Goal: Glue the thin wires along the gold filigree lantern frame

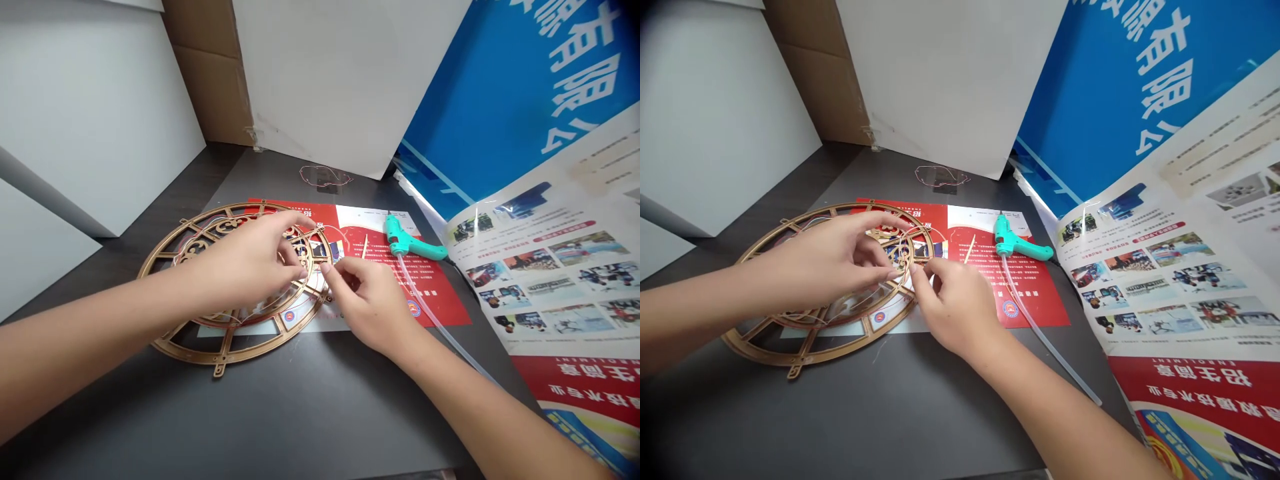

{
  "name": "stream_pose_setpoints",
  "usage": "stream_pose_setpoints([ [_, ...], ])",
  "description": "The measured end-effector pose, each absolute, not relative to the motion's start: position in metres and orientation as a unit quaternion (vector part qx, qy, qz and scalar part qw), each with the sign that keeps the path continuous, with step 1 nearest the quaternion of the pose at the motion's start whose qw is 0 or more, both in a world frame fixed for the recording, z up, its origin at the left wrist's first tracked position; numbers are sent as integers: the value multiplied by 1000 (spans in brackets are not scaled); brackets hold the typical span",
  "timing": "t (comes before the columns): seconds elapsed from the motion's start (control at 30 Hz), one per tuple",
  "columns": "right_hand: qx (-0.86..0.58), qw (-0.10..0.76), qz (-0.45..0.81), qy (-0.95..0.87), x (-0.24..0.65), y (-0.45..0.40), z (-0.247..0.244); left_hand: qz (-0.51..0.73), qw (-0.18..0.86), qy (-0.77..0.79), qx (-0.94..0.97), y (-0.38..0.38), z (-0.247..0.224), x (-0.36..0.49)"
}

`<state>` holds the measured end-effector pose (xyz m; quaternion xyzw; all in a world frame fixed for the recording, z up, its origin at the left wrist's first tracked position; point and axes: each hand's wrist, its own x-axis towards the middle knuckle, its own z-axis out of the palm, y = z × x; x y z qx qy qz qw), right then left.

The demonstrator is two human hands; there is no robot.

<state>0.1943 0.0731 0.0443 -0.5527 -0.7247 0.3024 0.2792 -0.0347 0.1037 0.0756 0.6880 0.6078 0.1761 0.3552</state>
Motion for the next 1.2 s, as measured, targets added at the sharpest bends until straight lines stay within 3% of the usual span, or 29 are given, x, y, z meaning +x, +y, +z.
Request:
stream_pose_setpoints([
  [0.33,-605,160,209,-751,179,77,47,131,364,617,686,113,65,-36],
  [1.2,-627,87,173,-755,176,77,48,127,437,615,644,103,78,-27],
])
